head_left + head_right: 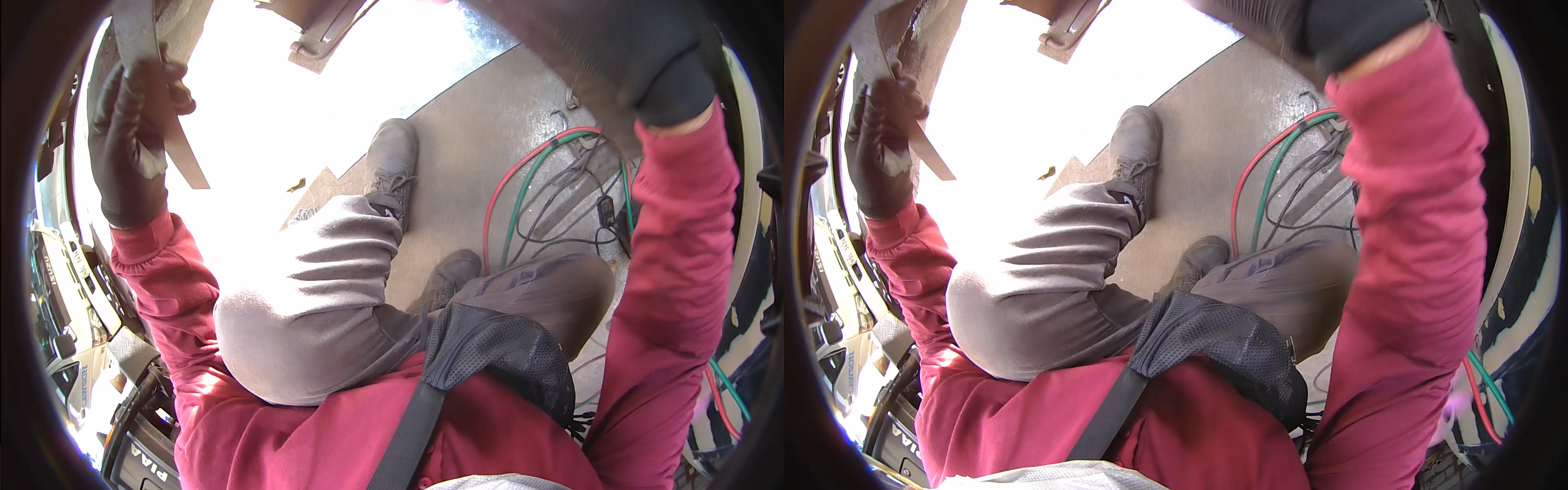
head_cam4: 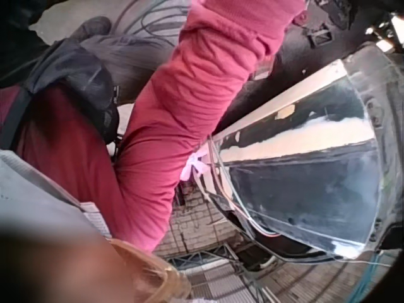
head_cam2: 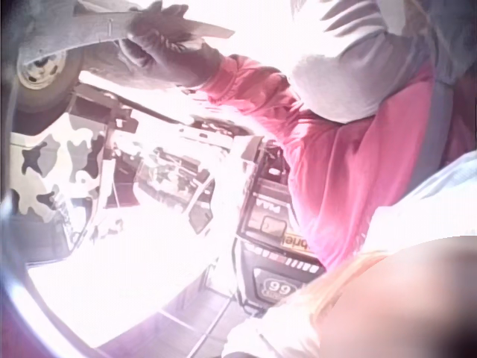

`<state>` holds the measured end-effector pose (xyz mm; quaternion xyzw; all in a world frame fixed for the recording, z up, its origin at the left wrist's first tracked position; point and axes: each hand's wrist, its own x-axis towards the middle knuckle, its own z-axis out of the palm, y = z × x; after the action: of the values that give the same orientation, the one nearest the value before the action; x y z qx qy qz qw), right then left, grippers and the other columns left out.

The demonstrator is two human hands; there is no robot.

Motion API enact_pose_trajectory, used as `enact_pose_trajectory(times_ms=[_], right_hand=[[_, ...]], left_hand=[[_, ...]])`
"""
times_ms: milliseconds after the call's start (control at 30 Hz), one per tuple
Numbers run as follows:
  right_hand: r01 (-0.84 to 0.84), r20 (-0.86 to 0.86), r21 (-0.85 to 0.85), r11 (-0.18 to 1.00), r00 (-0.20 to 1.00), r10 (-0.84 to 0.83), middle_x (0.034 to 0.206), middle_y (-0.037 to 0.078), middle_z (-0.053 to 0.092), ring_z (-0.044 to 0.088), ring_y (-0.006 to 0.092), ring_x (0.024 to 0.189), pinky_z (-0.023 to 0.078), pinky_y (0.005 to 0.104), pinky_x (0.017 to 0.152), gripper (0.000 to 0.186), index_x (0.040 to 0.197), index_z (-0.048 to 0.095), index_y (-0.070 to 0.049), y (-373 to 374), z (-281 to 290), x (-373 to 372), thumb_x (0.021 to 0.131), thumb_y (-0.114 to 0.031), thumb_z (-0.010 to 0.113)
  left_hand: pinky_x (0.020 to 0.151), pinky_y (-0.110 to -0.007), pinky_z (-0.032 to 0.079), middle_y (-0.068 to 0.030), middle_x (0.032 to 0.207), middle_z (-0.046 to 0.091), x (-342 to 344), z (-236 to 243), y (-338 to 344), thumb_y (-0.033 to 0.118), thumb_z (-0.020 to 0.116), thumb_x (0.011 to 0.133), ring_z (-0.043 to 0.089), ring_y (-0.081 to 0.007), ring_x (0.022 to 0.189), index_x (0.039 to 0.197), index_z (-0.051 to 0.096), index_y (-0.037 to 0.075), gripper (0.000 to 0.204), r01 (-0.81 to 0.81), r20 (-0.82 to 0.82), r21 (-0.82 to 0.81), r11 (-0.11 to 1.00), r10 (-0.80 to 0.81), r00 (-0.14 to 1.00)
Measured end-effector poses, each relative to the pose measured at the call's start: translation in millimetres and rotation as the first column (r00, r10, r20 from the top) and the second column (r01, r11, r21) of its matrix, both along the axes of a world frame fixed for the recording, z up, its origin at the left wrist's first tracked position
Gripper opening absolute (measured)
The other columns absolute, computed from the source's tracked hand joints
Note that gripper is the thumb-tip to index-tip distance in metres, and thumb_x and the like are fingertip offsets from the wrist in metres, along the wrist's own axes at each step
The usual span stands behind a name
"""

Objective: The person positions a rectangular metal sheet against a vehicle's undercarriage, measures the area with a tape measure, and repeatedly adjusts the sheet to align it with the frame. The person uses a tape measure to check dimensions and repositions the sheet multiple times.

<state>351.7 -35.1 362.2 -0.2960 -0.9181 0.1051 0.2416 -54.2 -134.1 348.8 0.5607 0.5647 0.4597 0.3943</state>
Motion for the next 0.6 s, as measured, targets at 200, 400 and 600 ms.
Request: enact_pose_trajectory(times_ms=[200, 400, 600], right_hand=[[0.299, 0.284, -0.304, 0.905, 0.935, -0.214, 0.119, 0.017, 0.076, 0.075, 0.0325, 0.110, 0.061, 0.0445, 0.093, 0.079, 0.153, 0.054, -0.009, -73.6, -129.3, -15.3, 0.091, -0.049, 0.081], [0.525, 0.622, -0.558, 0.643, 0.777, -0.096, 0.138, 0.019, 0.066, 0.068, 0.0360, 0.126, 0.057, 0.0503, 0.101, 0.089, 0.164, 0.038, -0.010, -111.1, -231.7, -15.4, 0.094, -0.048, 0.077], [0.627, 0.649, -0.564, 0.538, 0.739, -0.181, 0.134, 0.019, 0.063, 0.067, 0.0368, 0.122, 0.059, 0.0503, 0.098, 0.085, 0.165, 0.038, -0.012, -129.3, -320.3, -15.8, 0.096, -0.044, 0.076]], left_hand=[[0.067, -0.030, 0.059, -0.0107, 0.093, 0.075, -1.9, -93.9, -8.0, 0.033, 0.066, 0.110, 0.071, -0.0150, 0.074, 0.122, 0.068, 0.000, 0.036, 0.023, 0.073, -0.425, 0.905, 0.009, 0.997], [0.075, -0.034, 0.058, -0.0075, 0.098, 0.074, 5.2, -234.3, 2.0, 0.042, 0.066, 0.109, 0.067, -0.0163, 0.078, 0.110, 0.067, 0.005, 0.037, 0.143, 0.126, -0.734, 0.664, -0.074, 0.989], [0.074, -0.029, 0.055, -0.0040, 0.094, 0.069, -1.9, -351.7, 25.8, 0.043, 0.072, 0.106, 0.063, -0.0142, 0.081, 0.106, 0.067, 0.009, 0.035, 0.247, 0.211, -0.799, 0.549, -0.129, 0.969]])
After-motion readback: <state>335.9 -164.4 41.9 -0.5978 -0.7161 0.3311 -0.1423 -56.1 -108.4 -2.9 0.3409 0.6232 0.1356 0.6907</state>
